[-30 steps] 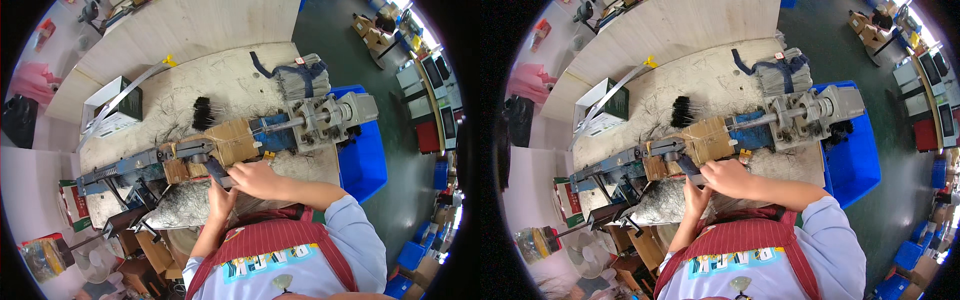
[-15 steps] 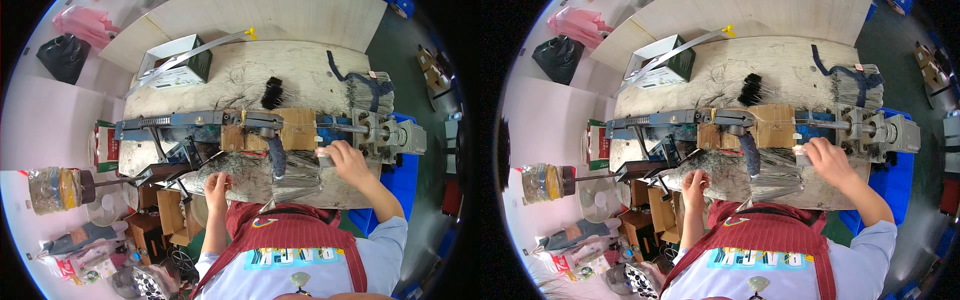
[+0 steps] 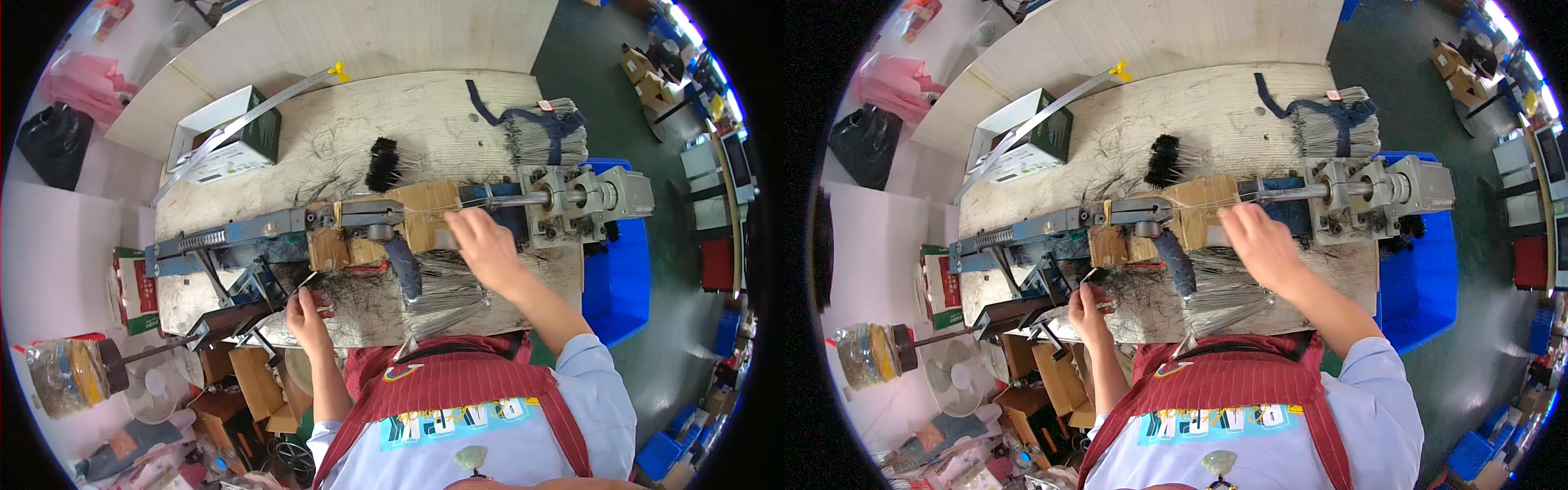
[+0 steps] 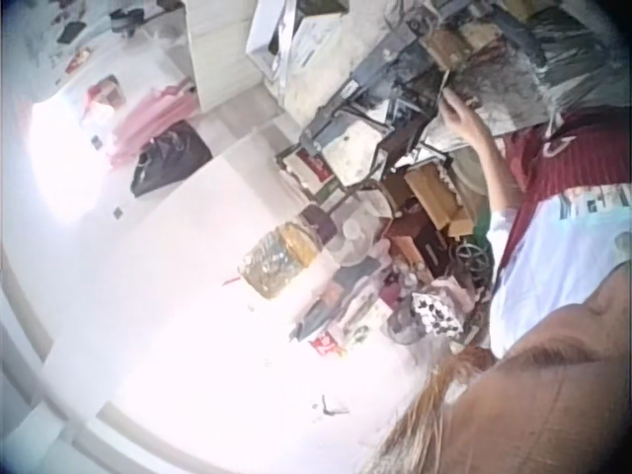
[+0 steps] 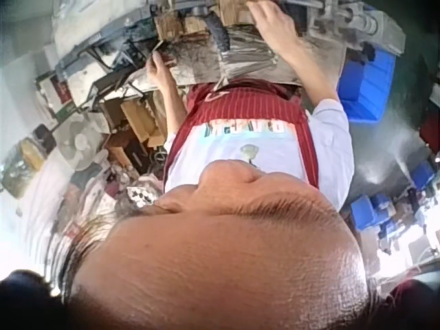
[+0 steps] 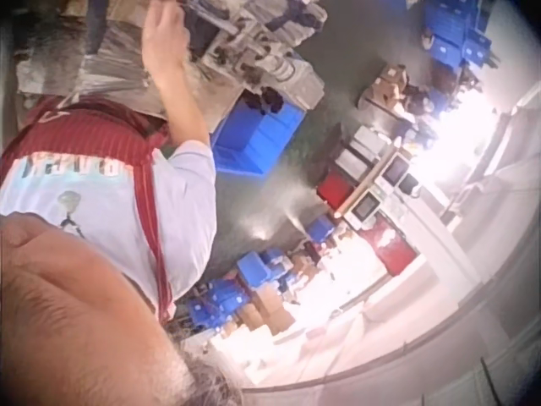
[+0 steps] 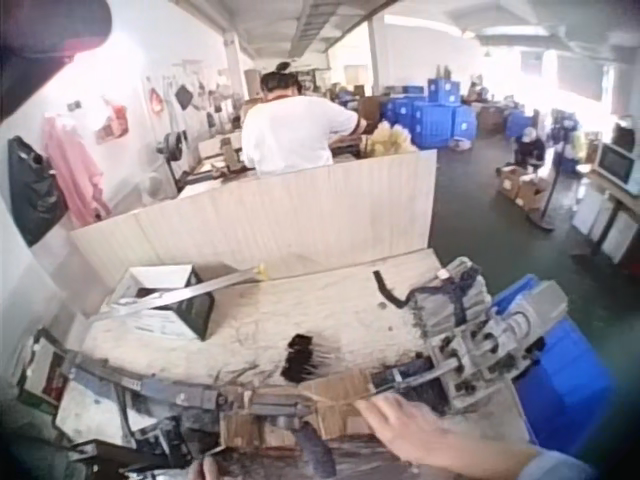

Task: The person manufactures wire brushes by inserting bristle bundles into folded metal wires, loading them into a machine jig, and operating the clamping handle to twist the wires.

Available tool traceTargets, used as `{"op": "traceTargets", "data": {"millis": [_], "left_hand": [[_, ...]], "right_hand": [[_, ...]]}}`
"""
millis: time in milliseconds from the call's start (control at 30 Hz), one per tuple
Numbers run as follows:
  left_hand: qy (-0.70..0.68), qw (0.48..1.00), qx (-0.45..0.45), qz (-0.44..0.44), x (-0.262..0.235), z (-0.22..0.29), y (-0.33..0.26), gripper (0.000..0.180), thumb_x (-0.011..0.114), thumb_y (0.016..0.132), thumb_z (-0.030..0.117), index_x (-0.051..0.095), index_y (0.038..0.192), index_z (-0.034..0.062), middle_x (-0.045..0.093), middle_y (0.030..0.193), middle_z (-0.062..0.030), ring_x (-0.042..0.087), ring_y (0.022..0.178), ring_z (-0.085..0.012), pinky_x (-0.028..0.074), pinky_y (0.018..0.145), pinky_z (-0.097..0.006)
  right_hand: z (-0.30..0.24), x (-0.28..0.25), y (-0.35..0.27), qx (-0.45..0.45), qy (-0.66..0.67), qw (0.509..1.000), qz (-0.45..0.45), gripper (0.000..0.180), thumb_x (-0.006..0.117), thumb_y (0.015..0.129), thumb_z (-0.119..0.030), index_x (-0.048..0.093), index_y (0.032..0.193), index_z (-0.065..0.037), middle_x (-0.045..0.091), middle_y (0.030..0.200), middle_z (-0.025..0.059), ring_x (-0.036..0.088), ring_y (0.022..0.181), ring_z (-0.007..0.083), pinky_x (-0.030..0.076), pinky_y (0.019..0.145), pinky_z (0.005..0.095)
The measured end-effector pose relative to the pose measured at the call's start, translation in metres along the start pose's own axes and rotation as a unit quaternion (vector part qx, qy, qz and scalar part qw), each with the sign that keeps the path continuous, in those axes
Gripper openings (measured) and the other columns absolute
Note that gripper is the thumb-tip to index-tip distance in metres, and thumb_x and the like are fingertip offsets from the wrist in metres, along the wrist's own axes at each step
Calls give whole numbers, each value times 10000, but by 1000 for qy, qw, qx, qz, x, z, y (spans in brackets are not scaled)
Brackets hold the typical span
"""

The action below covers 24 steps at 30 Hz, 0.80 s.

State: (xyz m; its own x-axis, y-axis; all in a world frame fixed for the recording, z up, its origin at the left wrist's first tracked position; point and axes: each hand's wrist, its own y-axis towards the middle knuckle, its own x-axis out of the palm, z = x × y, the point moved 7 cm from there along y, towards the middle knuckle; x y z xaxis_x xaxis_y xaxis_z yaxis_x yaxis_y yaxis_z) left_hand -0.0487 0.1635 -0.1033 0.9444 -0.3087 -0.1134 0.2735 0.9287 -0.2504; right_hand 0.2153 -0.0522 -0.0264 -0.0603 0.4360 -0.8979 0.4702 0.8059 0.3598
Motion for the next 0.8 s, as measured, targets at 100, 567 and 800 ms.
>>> {"op": "traceTargets", "data": {"millis": [100, 567, 800], "left_hand": [[26, 1000, 17, -1, 2, -1, 3, 292, 539, 997, 274, 599, 927, -3, 649, 828, -77, 619, 645, -109, 482, 464, -224], [100, 985, 141, 26, -4, -8, 10, 270, 505, 1011, 195, 591, 843, 2, 616, 694, -51, 564, 546, -83, 424, 448, -224], [35, 992, 35, -114, 30, 17, -32, 266, 481, 1005, 130, 577, 794, 1, 586, 658, -53, 546, 542, -98, 443, 496, -240]], "right_hand": [[-13, 10, 2, -56, 15, 995, -83, 646, 717, 687, -61, 498, 1295, -25, 542, 1108, 108, 590, 1019, 275, 553, 715, 364], [19, 25, 2, 186, 69, 969, -149, 181, 681, 804, -167, 570, 908, -69, 657, 842, 114, 665, 739, 318, 525, 621, 404], [19, 5, -14, 213, 262, 936, -102, 218, 603, 936, -231, 516, 974, -35, 640, 780, 111, 644, 616, 236, 494, 533, 371]]}}
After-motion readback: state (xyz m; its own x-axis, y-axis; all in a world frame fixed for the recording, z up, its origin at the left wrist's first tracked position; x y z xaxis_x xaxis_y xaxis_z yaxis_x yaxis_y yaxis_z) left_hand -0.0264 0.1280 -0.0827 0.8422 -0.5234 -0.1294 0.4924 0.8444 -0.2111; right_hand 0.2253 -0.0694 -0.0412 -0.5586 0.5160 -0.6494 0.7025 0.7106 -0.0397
